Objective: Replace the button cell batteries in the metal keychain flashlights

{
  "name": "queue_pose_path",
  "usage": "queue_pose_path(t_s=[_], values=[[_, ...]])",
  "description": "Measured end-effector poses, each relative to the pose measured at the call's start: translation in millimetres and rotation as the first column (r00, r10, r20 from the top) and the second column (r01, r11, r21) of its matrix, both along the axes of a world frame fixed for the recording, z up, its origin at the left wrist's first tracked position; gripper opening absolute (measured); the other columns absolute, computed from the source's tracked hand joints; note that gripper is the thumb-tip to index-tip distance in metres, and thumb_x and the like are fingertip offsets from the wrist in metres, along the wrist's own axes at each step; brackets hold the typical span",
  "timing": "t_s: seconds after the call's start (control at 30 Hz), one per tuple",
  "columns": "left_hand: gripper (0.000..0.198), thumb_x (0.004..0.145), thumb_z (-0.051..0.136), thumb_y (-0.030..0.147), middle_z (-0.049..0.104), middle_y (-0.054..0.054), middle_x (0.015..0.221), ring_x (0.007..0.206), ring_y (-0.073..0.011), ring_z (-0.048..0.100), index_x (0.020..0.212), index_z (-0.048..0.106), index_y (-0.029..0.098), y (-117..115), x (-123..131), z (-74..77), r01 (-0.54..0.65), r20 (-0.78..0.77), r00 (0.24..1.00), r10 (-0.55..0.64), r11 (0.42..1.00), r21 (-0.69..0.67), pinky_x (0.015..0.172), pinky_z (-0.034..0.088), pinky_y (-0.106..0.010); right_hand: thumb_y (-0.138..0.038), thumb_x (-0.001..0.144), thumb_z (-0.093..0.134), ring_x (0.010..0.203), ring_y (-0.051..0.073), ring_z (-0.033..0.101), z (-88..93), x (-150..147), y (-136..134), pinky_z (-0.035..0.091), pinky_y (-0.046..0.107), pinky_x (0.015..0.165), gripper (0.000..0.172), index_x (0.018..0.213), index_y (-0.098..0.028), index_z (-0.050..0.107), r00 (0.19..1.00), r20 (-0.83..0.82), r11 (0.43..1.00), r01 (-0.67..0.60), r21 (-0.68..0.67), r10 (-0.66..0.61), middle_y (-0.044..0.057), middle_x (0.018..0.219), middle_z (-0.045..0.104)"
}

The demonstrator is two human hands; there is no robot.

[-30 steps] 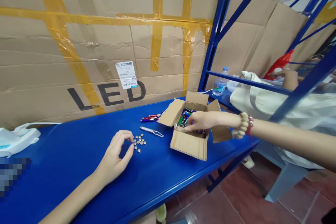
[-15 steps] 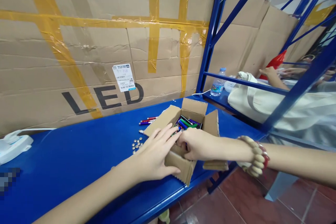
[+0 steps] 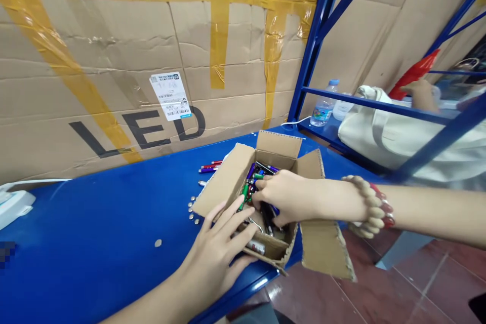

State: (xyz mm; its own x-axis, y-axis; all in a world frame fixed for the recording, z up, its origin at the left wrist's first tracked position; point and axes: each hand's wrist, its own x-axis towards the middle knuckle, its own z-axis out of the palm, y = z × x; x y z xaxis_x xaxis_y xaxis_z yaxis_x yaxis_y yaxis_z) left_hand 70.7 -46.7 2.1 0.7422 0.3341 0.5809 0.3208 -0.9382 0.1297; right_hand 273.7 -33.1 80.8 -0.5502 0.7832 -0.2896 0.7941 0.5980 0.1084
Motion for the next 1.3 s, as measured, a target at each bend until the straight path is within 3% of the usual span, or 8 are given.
queue_pose_path(t_s=[0.13,0.3,0.57,0.63,0.73,0.87,1.1,1.3], values=[[0.021,0.088,0.052,0.024,0.057,-0.007,0.129,0.131,-0.0221,0.037,0.108,0.059,0.018,-2,-1,-3.4,-0.004,-0.004,1.000,0.004,1.000,0.021,0.106,0.026,-0.039,-0.029,0.075,0.065,0.078,0.022,0.064,6.7,11,4,0.039,0.028,0.057,0.017,0.089,-0.019,0.068,0.984,0.138,0.977,0.080,0.197,-0.108,0.007,0.087,0.067],[0.020,0.088,0.049,0.017,0.056,-0.005,0.129,0.131,-0.0197,0.037,0.105,0.060,0.020,-5,-2,-5.9,-0.027,0.032,0.999,0.025,0.999,0.046,0.107,0.025,-0.036,-0.035,0.080,0.061,0.077,0.020,0.062,16.8,19,6,0.035,0.027,0.056,0.018,0.081,-0.019,0.069,0.964,0.213,0.966,0.105,0.236,-0.157,0.006,0.085,0.067],[0.023,0.086,0.049,0.013,0.056,-0.008,0.128,0.131,-0.0224,0.037,0.105,0.059,0.021,-8,-2,-8.9,-0.052,0.060,0.997,0.049,0.998,0.047,0.104,0.032,-0.040,-0.005,0.074,0.057,0.083,0.022,0.055,22.7,-3,-4,0.032,0.030,0.061,0.012,0.077,-0.013,0.065,0.977,0.196,0.860,-0.027,0.509,-0.086,0.012,0.086,0.063],[0.026,0.085,0.048,0.009,0.055,-0.009,0.129,0.132,-0.0233,0.036,0.106,0.058,0.021,-9,-3,-10.0,-0.060,0.073,0.996,0.057,0.997,0.042,0.103,0.035,-0.042,0.000,0.072,0.055,0.080,0.020,0.056,23.6,-6,-6,0.031,0.029,0.059,0.019,0.082,-0.013,0.064,0.993,0.119,0.904,-0.033,0.426,-0.019,0.010,0.085,0.064],[0.032,0.083,0.046,0.002,0.053,-0.012,0.129,0.132,-0.0235,0.035,0.107,0.057,0.020,-9,-5,-12.2,-0.048,0.071,0.996,0.045,0.998,0.042,0.106,0.034,-0.047,-0.006,0.072,0.057,0.068,0.015,0.056,19.5,-4,-10,0.031,0.025,0.055,0.016,0.079,-0.017,0.066,0.992,-0.073,0.994,-0.103,0.029,0.105,0.003,0.075,0.065],[0.033,0.082,0.045,-0.002,0.052,-0.013,0.128,0.136,-0.0261,0.027,0.106,0.056,0.019,-8,-8,-13.9,-0.015,0.059,0.998,0.011,0.997,0.069,0.108,0.023,-0.059,-0.017,0.072,0.062,0.058,0.011,0.051,8.6,-1,-16,0.030,0.024,0.053,0.009,0.079,-0.018,0.068,0.946,-0.280,0.952,-0.226,-0.207,0.164,0.000,0.068,0.063],[0.030,0.084,0.043,0.000,0.056,-0.010,0.126,0.135,-0.0251,0.030,0.102,0.058,0.020,-10,-9,-15.0,-0.025,0.094,0.995,0.018,0.997,0.074,0.109,0.015,-0.062,-0.027,0.067,0.073,0.053,0.014,0.053,8.7,-16,-24,0.026,0.027,0.048,0.014,0.069,-0.014,0.067,0.983,0.014,0.983,-0.185,-0.018,0.185,0.004,0.065,0.063],[0.030,0.085,0.043,0.003,0.058,-0.008,0.124,0.133,-0.0239,0.033,0.102,0.060,0.021,-11,-8,-16.4,-0.025,0.100,0.995,0.018,0.998,0.064,0.111,0.010,-0.060,-0.005,0.080,0.054,0.068,0.017,0.061,15.2,-15,-12,0.031,0.026,0.051,0.017,0.068,-0.014,0.063,0.979,0.178,0.945,-0.149,0.292,0.099,0.007,0.076,0.064]])
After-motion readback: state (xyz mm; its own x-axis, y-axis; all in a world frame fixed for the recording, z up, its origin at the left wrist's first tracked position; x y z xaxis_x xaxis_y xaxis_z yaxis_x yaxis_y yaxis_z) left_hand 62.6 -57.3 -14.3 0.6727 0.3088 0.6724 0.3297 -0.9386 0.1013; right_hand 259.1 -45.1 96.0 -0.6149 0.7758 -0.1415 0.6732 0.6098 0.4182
